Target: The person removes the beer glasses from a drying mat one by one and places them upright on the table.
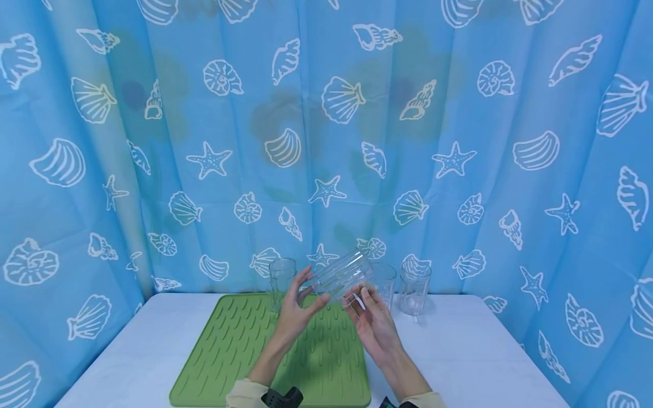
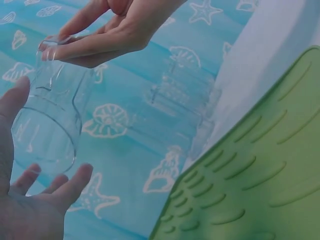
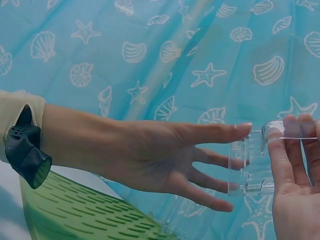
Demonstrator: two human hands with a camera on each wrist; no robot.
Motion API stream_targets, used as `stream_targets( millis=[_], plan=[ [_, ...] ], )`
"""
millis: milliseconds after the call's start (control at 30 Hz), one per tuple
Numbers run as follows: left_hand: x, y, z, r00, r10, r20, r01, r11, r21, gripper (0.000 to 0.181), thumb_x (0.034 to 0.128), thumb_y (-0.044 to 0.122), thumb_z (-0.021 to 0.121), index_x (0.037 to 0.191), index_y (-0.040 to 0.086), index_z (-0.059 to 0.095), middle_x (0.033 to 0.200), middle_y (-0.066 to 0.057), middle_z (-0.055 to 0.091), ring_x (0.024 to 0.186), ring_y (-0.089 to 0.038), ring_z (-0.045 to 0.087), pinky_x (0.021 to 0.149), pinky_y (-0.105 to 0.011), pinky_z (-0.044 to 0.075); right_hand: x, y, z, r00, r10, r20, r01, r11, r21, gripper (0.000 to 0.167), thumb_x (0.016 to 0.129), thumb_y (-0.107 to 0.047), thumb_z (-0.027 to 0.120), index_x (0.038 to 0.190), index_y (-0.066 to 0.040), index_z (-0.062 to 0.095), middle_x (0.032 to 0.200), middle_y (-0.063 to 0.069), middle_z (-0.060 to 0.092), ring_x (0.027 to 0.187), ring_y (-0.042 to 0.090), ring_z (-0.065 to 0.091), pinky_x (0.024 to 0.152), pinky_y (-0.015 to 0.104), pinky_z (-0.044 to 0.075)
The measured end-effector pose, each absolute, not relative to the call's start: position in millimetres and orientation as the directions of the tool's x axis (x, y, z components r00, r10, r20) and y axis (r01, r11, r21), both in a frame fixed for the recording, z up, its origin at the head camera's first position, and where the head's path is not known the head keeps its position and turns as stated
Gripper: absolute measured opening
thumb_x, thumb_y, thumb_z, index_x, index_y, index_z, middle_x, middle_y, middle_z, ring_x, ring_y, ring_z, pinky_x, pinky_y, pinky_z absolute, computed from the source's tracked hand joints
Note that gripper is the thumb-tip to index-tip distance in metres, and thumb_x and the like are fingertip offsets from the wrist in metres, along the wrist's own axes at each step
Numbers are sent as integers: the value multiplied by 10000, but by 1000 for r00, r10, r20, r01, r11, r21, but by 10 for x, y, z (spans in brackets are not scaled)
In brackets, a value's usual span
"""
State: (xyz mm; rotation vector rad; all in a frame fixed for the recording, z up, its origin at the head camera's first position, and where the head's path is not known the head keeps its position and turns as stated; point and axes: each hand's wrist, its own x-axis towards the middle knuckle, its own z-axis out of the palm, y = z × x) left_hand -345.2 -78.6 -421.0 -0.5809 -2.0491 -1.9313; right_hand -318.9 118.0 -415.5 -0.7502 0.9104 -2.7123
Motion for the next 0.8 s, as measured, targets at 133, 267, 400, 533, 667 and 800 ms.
stream_targets(
  millis=[133,267,400,533,667,800],
  plan=[
    [-3455,-782,-4224,-881,109,460,463,5,886,791,864,222,764,1515,325,327,1548,-164,337,1365,-430,433,966,-494,538,-3183,1175,-4168,-849,-328,414,19,-802,-597,263,1082,-188,352,1142,-194,608,1136,-59,633,1119,90,608,1119,265,421],
    [-3453,-781,-4233,-882,103,459,459,-19,888,793,843,183,784,1496,338,360,1532,-109,367,1359,-392,453,945,-448,557,-3179,1169,-4168,-855,-327,402,36,-812,-582,255,1078,-191,363,1138,-190,611,1133,-58,634,1122,89,606,1130,267,407],
    [-3455,-776,-4234,-878,95,469,469,-30,883,779,836,170,790,1494,257,383,1521,-133,378,1349,-379,467,933,-423,566,-3178,1165,-4161,-854,-330,402,49,-820,-570,255,1078,-188,363,1136,-183,611,1133,-54,632,1121,92,604,1131,270,406],
    [-3459,-767,-4230,-871,81,484,483,-34,875,757,835,169,790,1484,199,400,1500,-133,405,1330,-367,488,953,-408,558,-3182,1166,-4153,-848,-337,409,62,-830,-555,256,1079,-179,355,1146,-167,602,1141,-38,628,1124,106,606,1129,279,407],
    [-3452,-764,-4224,-871,68,486,485,-36,874,739,832,157,791,1467,231,422,1467,-62,447,1316,-344,507,971,-393,549,-3171,1167,-4135,-868,-327,373,66,-821,-567,232,1074,-179,377,1134,-159,600,1137,-28,634,1122,106,610,1120,280,418],
    [-3451,-775,-4221,-873,57,485,484,-32,875,736,831,147,790,1467,222,429,1466,-61,458,1313,-337,514,971,-396,548,-3162,1177,-4105,-918,-288,273,51,-769,-637,173,1052,-190,453,1116,-158,611,1111,-16,656,1112,111,627,1094,281,449]
  ],
)
